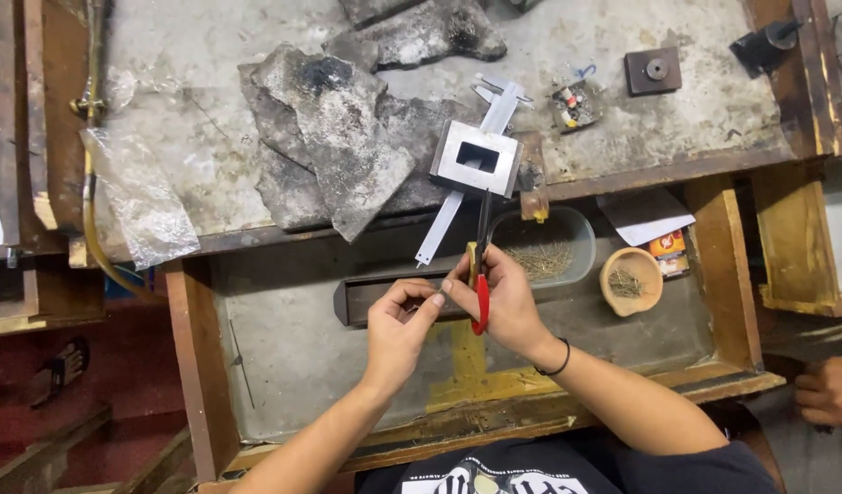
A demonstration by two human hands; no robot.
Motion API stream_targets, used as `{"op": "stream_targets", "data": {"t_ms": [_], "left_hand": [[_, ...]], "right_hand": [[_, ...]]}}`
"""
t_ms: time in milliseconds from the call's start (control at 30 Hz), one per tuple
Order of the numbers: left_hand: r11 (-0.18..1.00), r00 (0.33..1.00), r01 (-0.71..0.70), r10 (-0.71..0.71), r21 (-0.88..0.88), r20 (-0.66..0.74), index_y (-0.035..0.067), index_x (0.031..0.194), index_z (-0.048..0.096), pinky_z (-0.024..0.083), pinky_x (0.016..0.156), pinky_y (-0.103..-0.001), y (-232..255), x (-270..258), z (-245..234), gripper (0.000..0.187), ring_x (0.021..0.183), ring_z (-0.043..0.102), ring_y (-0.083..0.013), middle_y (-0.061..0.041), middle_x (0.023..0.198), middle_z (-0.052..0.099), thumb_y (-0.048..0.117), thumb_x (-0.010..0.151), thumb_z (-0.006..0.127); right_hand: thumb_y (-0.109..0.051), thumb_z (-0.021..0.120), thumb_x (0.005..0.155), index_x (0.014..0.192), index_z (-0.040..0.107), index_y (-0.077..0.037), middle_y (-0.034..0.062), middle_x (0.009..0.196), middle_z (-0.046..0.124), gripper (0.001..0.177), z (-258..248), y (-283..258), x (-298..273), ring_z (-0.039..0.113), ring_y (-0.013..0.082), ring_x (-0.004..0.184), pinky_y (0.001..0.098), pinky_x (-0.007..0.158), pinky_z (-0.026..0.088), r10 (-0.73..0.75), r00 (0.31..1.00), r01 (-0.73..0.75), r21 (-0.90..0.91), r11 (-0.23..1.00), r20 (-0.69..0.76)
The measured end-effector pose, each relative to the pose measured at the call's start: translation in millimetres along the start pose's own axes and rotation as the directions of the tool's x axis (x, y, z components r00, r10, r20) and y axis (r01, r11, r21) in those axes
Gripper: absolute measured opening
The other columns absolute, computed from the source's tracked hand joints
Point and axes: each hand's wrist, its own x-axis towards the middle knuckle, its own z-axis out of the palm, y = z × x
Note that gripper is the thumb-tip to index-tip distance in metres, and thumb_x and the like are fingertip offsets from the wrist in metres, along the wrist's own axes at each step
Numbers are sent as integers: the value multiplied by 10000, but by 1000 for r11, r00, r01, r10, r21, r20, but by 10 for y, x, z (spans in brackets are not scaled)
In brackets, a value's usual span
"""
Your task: Cutting small metal links from a wire coil using scissors and measuring with calipers at a jewelry workbench.
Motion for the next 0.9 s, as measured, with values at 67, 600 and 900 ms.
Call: {"op": "stream_targets", "data": {"t_ms": [67,600,900], "left_hand": [[1000,1000,-14,13,-19,-19,-35,870,700,559,682,-249,-63,31,-21,104,842,615,-119,-117,947,677,45,885,765],[963,986,16,-60,-268,-156,-76,811,625,595,571,-246,-63,142,-48,86,729,780,-250,-285,1012,751,-88,876,681],[940,969,49,-127,-337,-212,-63,822,616,642,718,-294,16,176,-12,84,880,791,-308,-293,1048,749,-79,876,679]], "right_hand": [[-14,818,809,935,620,-6,155,814,737,235,12,17,14,713,196,796,325,767,571,-7,1000,7,5,1000,9],[-41,849,799,949,664,4,160,860,785,242,-484,52,-200,720,172,787,327,760,580,45,997,-54,-176,983,-54],[-70,858,797,946,684,-9,136,843,783,237,-570,173,-186,722,161,772,317,754,576,44,997,-58,-218,974,-70]]}}
